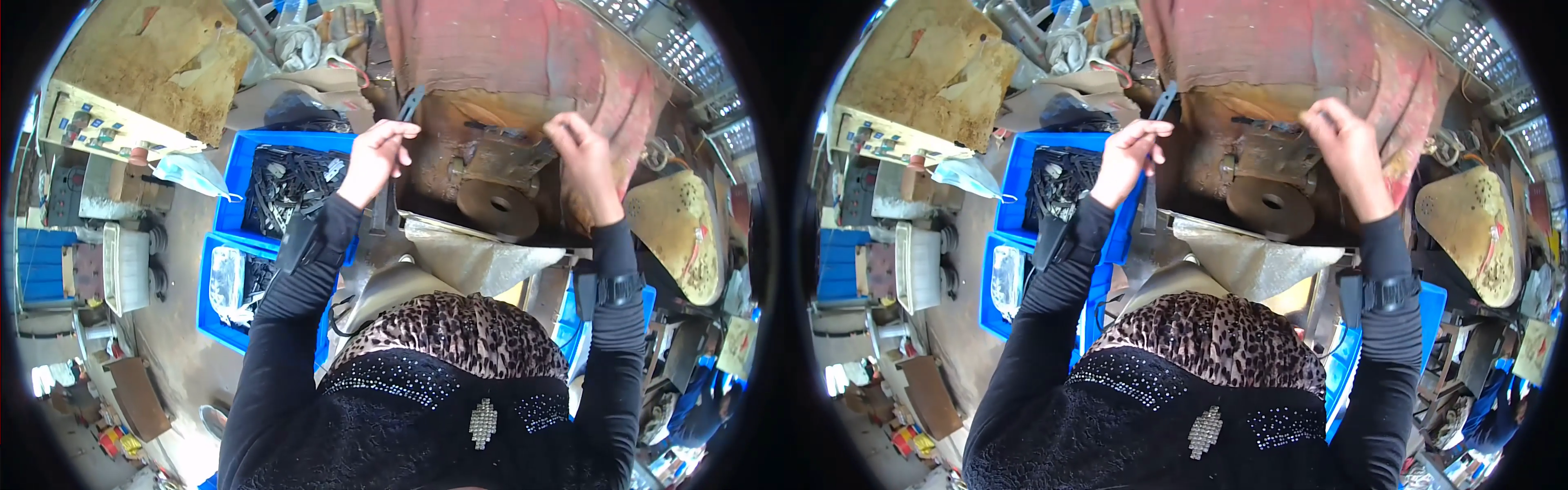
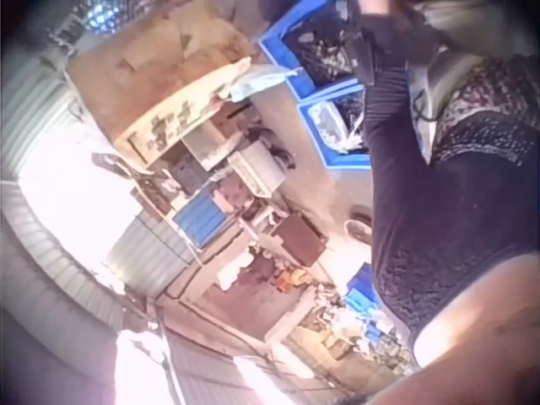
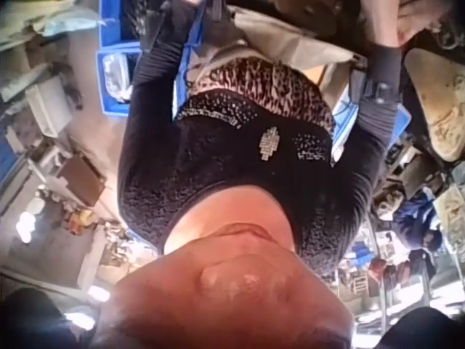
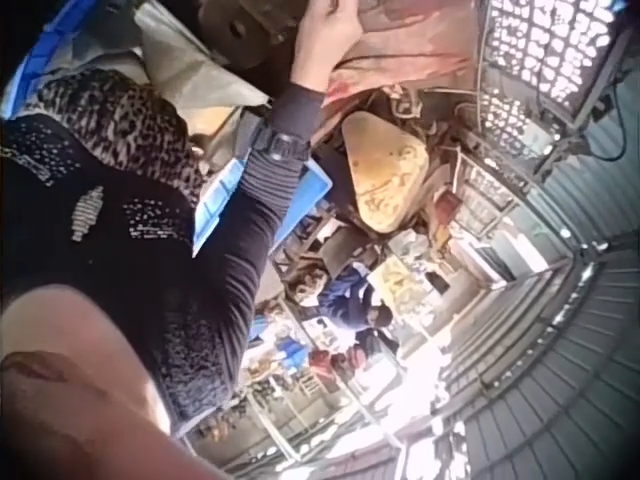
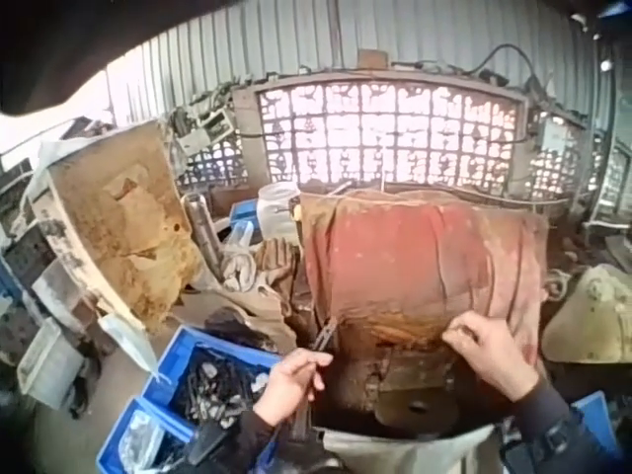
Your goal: The person picks up metal pieces from a blue bin, presses them against a grinding wheel using a lever, and then dips the pieces into a container of liquid before placing them into a blue tray.
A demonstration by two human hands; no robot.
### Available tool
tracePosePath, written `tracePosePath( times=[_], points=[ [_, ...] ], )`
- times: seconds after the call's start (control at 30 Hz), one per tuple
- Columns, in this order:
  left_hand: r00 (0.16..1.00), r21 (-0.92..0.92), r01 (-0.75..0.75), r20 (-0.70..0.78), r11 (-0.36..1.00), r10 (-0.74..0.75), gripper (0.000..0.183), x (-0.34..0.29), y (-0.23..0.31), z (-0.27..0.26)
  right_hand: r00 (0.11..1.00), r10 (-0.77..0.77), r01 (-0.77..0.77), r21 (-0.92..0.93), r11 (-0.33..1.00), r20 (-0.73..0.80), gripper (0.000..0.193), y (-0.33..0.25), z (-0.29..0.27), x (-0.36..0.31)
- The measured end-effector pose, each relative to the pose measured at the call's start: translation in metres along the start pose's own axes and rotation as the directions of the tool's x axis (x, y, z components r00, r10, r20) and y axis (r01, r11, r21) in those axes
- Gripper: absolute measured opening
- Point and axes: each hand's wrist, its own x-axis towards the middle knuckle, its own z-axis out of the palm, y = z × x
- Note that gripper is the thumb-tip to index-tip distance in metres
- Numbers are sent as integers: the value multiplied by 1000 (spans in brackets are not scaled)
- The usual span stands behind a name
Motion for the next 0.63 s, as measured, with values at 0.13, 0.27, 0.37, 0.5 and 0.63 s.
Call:
tracePosePath(
  times=[0.13, 0.27, 0.37, 0.5, 0.63],
  points=[
    [964, 317, -262, 137, 912, 229, 29, 38, -35, 22, 975, -178, 180, 0, 984, 134, 17, -16, 10, -67],
    [891, 652, -453, 343, 608, 296, 29, 57, -69, 41, 917, -394, 392, 34, 919, 61, 17, -6, 38, -120],
    [873, 688, -488, 391, 536, 293, 26, 53, -102, 43, 869, -426, 464, -120, 877, 252, 18, -5, 47, -149],
    [808, 724, -585, 561, 365, 182, 22, 50, -122, 42, 850, -394, 470, -165, 867, 351, 18, 5, 67, -176],
    [760, 739, -626, 650, 249, -20, 27, 50, -123, 41, 858, -379, 458, -182, 870, 348, 22, 11, 81, -192]
  ],
)
